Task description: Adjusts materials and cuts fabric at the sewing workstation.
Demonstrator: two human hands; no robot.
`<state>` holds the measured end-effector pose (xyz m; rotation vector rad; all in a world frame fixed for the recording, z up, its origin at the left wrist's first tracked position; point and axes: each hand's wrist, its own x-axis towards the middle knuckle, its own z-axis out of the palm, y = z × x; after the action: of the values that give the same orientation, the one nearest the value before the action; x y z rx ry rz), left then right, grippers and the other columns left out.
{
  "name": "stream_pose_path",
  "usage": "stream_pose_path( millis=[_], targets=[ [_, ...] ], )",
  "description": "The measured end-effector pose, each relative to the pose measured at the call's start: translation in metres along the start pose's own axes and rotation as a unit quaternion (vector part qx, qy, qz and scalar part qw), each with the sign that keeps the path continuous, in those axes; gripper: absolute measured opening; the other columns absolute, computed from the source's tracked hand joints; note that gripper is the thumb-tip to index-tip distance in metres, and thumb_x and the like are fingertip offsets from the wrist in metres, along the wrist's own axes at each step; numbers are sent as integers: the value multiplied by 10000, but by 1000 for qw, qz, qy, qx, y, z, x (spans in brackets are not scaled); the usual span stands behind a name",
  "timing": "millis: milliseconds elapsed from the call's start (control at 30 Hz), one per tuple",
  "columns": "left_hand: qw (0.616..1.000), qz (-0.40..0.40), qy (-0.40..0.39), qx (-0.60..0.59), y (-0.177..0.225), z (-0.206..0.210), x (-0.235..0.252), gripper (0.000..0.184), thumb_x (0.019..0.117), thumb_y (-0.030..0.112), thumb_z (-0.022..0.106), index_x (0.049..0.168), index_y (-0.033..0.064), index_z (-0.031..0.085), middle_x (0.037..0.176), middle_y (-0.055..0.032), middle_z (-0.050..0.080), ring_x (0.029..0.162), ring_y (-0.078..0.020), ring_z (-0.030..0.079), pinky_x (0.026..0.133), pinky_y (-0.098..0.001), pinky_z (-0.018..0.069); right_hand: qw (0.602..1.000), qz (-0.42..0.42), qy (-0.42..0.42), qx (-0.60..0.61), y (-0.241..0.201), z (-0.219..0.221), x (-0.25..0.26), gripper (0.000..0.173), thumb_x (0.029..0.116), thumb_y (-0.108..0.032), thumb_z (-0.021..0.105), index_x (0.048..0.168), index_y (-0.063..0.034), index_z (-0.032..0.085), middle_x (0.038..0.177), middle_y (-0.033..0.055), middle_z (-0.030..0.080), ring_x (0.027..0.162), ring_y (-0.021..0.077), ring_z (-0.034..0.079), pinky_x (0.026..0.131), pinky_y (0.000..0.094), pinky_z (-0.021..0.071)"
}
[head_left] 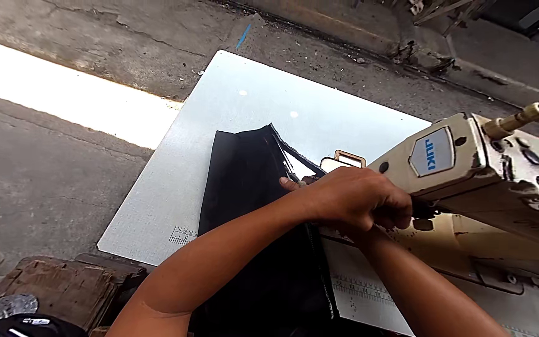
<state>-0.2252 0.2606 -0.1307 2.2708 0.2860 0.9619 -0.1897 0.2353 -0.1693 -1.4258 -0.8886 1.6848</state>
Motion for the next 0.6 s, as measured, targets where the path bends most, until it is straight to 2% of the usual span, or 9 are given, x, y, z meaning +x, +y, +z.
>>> stream_pose_path(
  millis=[33,100,167,233,300,367,433,533,600],
  targets=[
    [1000,4,-2,-4,1,-1,1,142,849,-73,664,926,-1,759,837,-91,733,803,-204,691,697,-401,517,997,-12,60,-51,-8,-3,3,106,975,25,605,869,13,603,682,-23,659,595,-41,611,623,130,514],
    [1000,17,3,2,3,-1,2,157,826,-89,664,905,8,758,815,-84,724,789,-200,685,679,-387,513,980,21,52,-192,-23,-17,15,248,929,-200,765,898,5,631,691,-16,592,594,0,551,619,179,489],
    [1000,21,6,5,3,-2,2,162,828,-90,660,902,15,760,808,-74,726,786,-188,686,674,-377,509,950,33,14,-311,-26,-26,27,376,946,-334,736,991,31,662,820,52,634,725,57,577,739,258,498],
    [1000,20,2,-5,3,-2,2,159,840,-88,650,906,7,759,813,-78,726,794,-186,684,684,-373,509,919,11,3,-394,-19,-36,40,393,937,-352,744,939,30,653,819,74,622,737,107,557,742,331,479],
    [1000,16,-3,-10,3,-2,2,159,847,-90,641,910,0,755,820,-87,722,805,-196,682,691,-380,507,907,14,3,-421,-20,-37,42,423,945,-407,719,971,8,642,824,66,604,736,114,543,729,334,475],
    [1000,19,1,-16,4,-1,2,151,853,-78,641,901,5,757,810,-83,721,796,-187,681,683,-371,505,914,40,-7,-404,-29,-32,40,538,948,-518,672,1079,4,667,930,108,643,847,174,578,818,404,485],
    [999,29,5,-19,8,1,4,138,855,-67,649,896,7,759,806,-79,725,791,-182,689,676,-367,514,914,34,-23,-405,-38,-27,44,587,954,-597,614,1041,-19,674,909,94,638,849,184,587,832,433,478],
    [999,40,-1,-26,11,2,6,133,852,-67,656,911,-1,755,825,-85,734,810,-191,698,697,-376,525,886,8,-53,-461,-44,-23,47,586,1016,-544,542,1078,21,685,1017,168,664,955,252,612,904,486,465],
    [998,61,-7,-26,17,2,2,135,857,-65,643,921,1,742,845,-83,728,828,-188,697,723,-367,540,844,-47,-77,-528,-44,-25,45,560,1016,-511,571,1022,28,722,1057,203,703,1035,310,661,943,527,485]
  ],
)
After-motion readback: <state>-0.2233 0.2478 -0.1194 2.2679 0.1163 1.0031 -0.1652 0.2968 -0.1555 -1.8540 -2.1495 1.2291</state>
